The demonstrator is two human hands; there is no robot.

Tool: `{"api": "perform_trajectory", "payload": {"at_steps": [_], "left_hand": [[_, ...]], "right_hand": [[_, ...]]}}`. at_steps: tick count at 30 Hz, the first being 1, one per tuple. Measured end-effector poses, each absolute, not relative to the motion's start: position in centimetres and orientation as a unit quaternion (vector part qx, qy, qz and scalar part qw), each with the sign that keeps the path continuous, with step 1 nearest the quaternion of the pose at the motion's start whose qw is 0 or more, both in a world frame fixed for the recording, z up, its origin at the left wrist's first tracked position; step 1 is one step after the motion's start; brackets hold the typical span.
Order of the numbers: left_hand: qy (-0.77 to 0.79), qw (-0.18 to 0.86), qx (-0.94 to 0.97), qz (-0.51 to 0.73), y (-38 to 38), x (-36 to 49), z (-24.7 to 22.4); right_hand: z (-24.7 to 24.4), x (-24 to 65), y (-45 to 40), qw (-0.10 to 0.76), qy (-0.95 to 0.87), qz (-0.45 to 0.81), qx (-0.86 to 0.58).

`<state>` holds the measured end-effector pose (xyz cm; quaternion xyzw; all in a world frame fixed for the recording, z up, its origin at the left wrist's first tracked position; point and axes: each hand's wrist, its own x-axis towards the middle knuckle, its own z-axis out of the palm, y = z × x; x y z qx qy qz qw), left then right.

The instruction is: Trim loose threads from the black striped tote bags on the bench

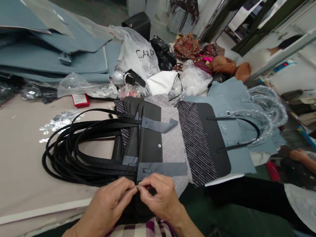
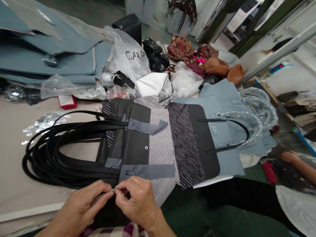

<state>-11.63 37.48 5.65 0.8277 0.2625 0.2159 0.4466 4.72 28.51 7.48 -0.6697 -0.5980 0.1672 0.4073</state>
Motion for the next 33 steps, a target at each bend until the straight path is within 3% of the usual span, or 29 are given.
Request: {"api": "perform_trajectory", "payload": {"at_steps": [4, 9, 13, 22, 29, 33], "left_hand": [[0.217, 0.38, 0.851, 0.289, 37.2, -11.0, 6.1], [0.24, 0.507, 0.797, 0.226, 36.5, -11.3, 5.8], [0.376, 0.587, 0.706, 0.126, 36.4, -13.1, 3.1], [0.513, 0.623, 0.588, 0.057, 37.1, -17.0, 0.4], [0.562, 0.675, 0.473, 0.065, 36.9, -17.4, 0.9], [0.569, 0.677, 0.461, 0.073, 36.8, -17.2, 2.9]], "right_hand": [[5.5, 5.8, 29.7, 0.459, -0.362, 0.296, -0.755], [1.6, 13.4, 32.0, 0.488, -0.168, 0.363, -0.776], [-0.7, 17.7, 33.3, 0.48, -0.143, 0.402, -0.767], [-2.5, 18.6, 34.8, 0.382, -0.171, 0.453, -0.787], [-3.5, 20.2, 34.9, 0.302, -0.194, 0.438, -0.824], [-2.1, 19.5, 34.3, 0.306, -0.249, 0.366, -0.843]]}}
